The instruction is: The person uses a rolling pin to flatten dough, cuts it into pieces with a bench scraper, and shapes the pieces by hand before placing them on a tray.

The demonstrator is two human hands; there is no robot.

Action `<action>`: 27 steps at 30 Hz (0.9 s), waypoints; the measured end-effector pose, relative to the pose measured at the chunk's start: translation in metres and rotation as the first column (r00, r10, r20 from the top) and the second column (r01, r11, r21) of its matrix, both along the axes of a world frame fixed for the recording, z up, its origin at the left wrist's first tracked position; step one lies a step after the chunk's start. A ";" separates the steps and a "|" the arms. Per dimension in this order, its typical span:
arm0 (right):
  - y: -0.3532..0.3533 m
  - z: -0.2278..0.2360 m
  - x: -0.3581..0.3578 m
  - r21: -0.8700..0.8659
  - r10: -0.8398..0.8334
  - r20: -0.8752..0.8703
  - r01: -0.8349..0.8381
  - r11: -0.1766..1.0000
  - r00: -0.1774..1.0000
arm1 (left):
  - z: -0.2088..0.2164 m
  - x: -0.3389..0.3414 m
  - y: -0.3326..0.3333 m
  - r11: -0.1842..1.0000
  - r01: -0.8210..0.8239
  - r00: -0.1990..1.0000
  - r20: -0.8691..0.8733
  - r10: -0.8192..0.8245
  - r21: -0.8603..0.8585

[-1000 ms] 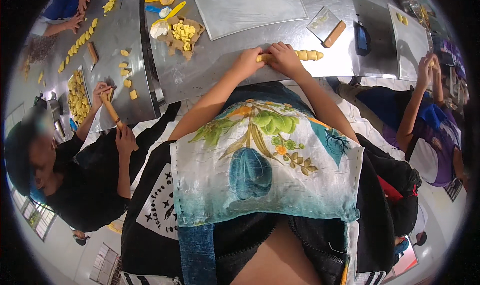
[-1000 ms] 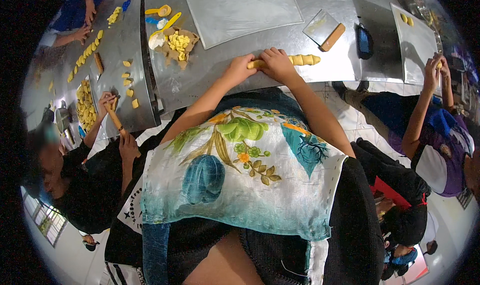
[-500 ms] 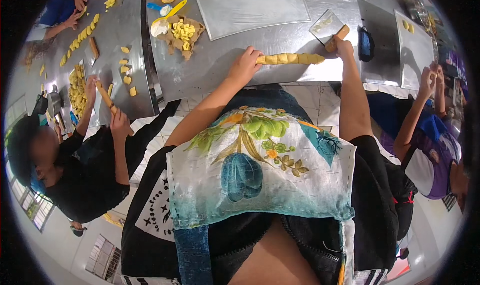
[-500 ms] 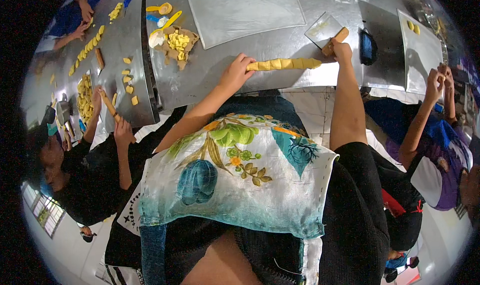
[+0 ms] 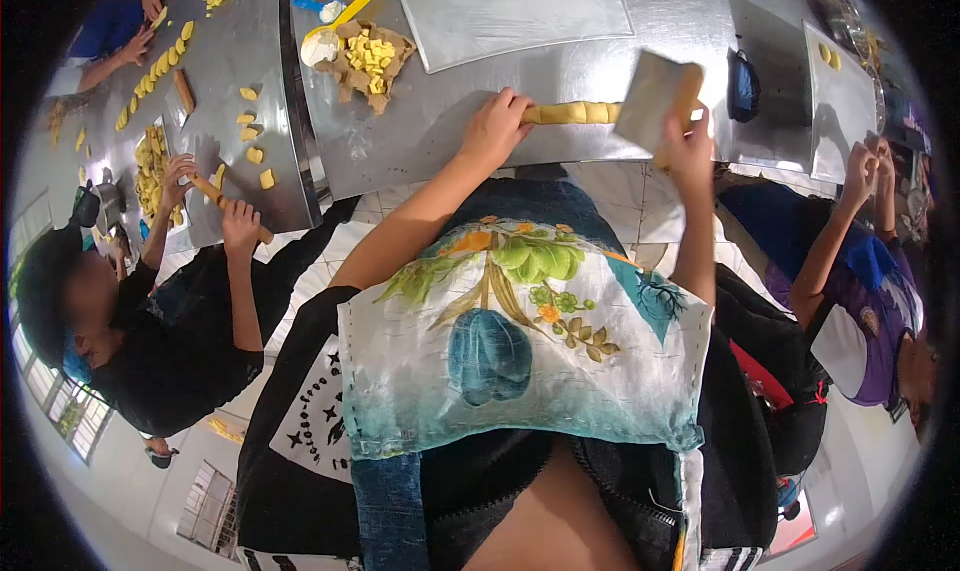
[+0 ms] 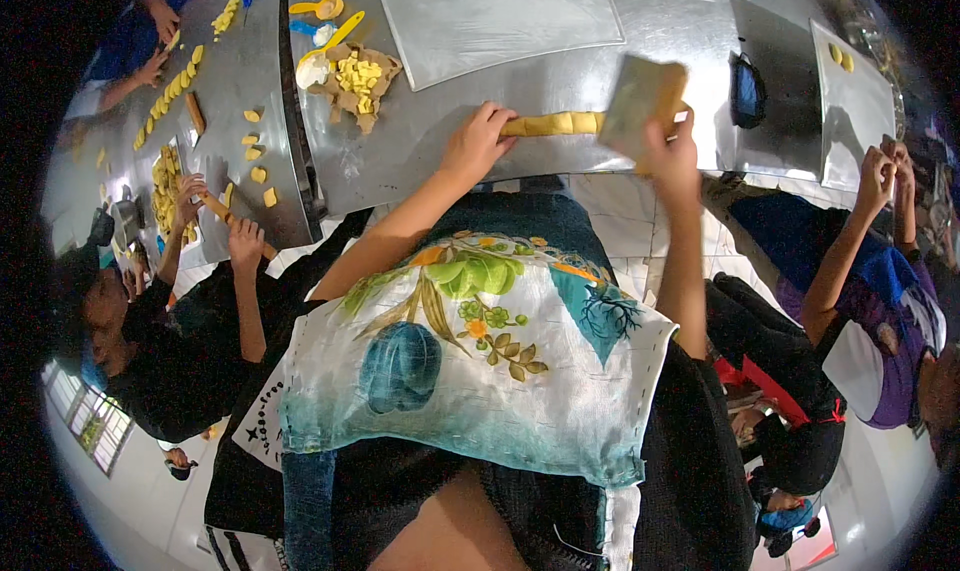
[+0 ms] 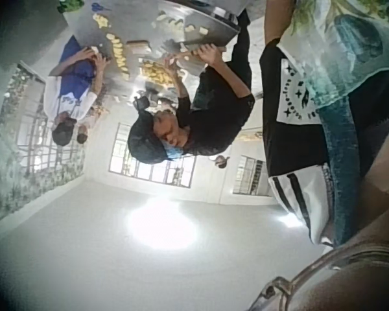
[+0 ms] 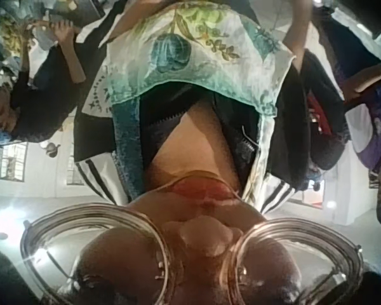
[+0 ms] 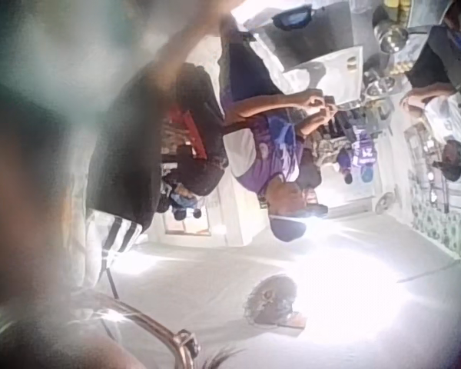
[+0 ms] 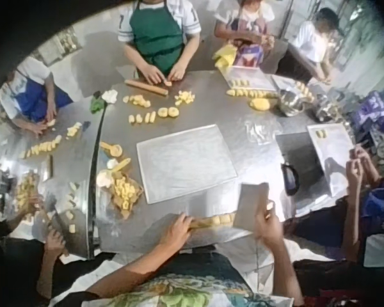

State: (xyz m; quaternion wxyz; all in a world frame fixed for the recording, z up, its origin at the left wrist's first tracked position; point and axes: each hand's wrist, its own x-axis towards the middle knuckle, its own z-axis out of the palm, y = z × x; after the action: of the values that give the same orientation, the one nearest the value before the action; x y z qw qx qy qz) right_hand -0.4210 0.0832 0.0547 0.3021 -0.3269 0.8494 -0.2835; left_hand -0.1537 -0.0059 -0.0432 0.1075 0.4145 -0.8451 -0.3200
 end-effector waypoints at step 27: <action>-0.011 -0.029 0.124 0.072 0.445 -0.213 -0.440 0.895 0.870 | -0.004 0.001 -0.013 0.993 0.068 0.993 -0.108 -0.057 0.101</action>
State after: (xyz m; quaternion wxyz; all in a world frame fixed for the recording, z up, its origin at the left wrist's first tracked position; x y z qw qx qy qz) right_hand -0.2969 0.0725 0.0257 0.2649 -0.5391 0.7835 -0.1593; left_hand -0.1531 -0.0185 -0.0473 0.1198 0.3758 -0.8330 -0.3881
